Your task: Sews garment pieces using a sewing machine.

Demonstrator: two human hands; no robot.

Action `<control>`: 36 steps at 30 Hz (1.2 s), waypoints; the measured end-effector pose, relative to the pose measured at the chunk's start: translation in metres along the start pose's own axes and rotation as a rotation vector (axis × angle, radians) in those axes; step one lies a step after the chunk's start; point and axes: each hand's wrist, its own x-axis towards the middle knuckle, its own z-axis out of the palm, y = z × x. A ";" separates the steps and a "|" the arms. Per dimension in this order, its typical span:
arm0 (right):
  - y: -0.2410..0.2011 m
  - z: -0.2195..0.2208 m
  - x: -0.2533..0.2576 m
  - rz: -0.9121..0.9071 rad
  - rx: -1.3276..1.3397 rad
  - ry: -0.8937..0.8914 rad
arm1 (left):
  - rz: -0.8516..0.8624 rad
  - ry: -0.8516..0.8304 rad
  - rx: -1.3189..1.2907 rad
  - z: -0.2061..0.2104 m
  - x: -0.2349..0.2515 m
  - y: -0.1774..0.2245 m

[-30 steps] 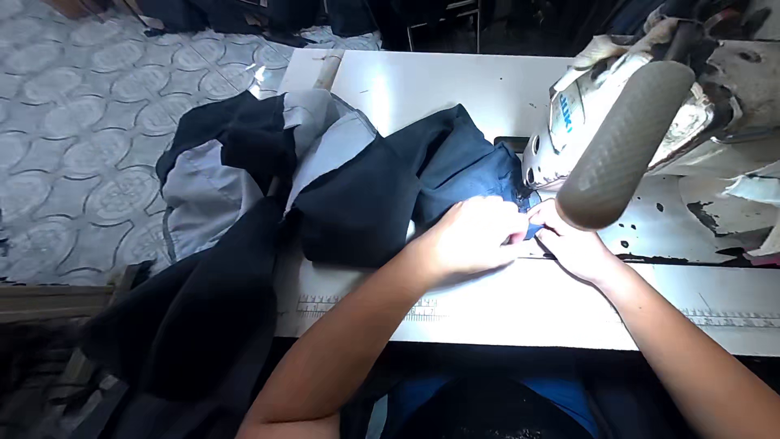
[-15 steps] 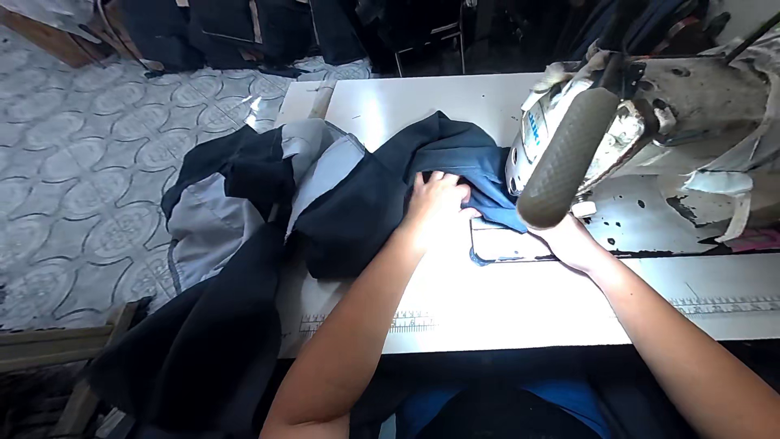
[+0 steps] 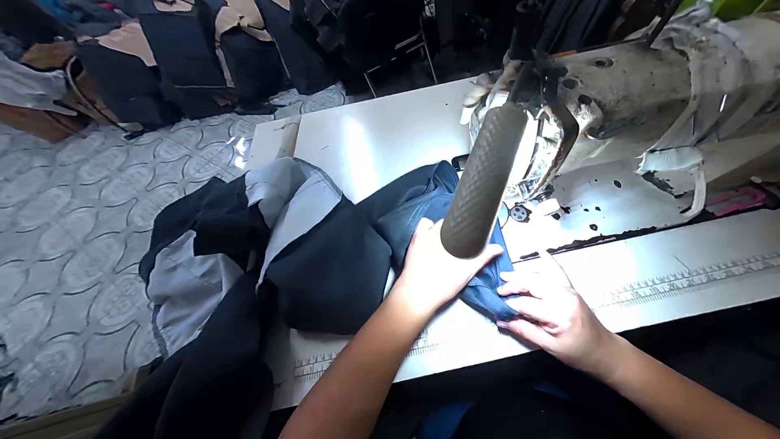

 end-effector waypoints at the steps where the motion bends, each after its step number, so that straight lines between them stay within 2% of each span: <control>1: -0.001 0.000 -0.006 0.043 -0.004 -0.021 | -0.043 -0.037 0.038 0.002 0.000 0.000; 3: 0.001 -0.004 -0.013 0.067 -0.016 -0.070 | 0.028 -0.030 0.087 0.007 -0.003 0.002; 5: 0.006 -0.009 -0.014 0.039 -0.036 -0.089 | 0.219 0.018 0.018 0.010 -0.007 0.004; 7: 0.011 -0.011 -0.014 -0.009 -0.084 -0.111 | 0.356 -0.036 -0.071 0.008 -0.008 0.008; 8: 0.012 -0.013 -0.014 -0.028 -0.108 -0.120 | 0.372 -0.072 -0.081 0.004 -0.008 0.011; 10: 0.015 -0.019 -0.014 -0.039 -0.160 -0.130 | 0.346 -0.119 -0.102 0.000 -0.010 0.016; 14: 0.013 -0.023 -0.016 -0.041 -0.230 -0.101 | 0.350 -0.040 -0.047 0.009 -0.014 0.027; 22: 0.019 -0.022 0.006 -0.017 -0.260 -0.088 | 0.270 -0.054 0.037 0.011 -0.009 0.019; 31: 0.041 -0.028 0.063 0.041 -0.140 -0.368 | 0.107 0.004 -0.008 0.013 0.011 0.002; 36: 0.055 -0.020 0.072 -0.004 -0.149 -0.302 | -0.009 0.012 -0.003 0.016 0.019 0.001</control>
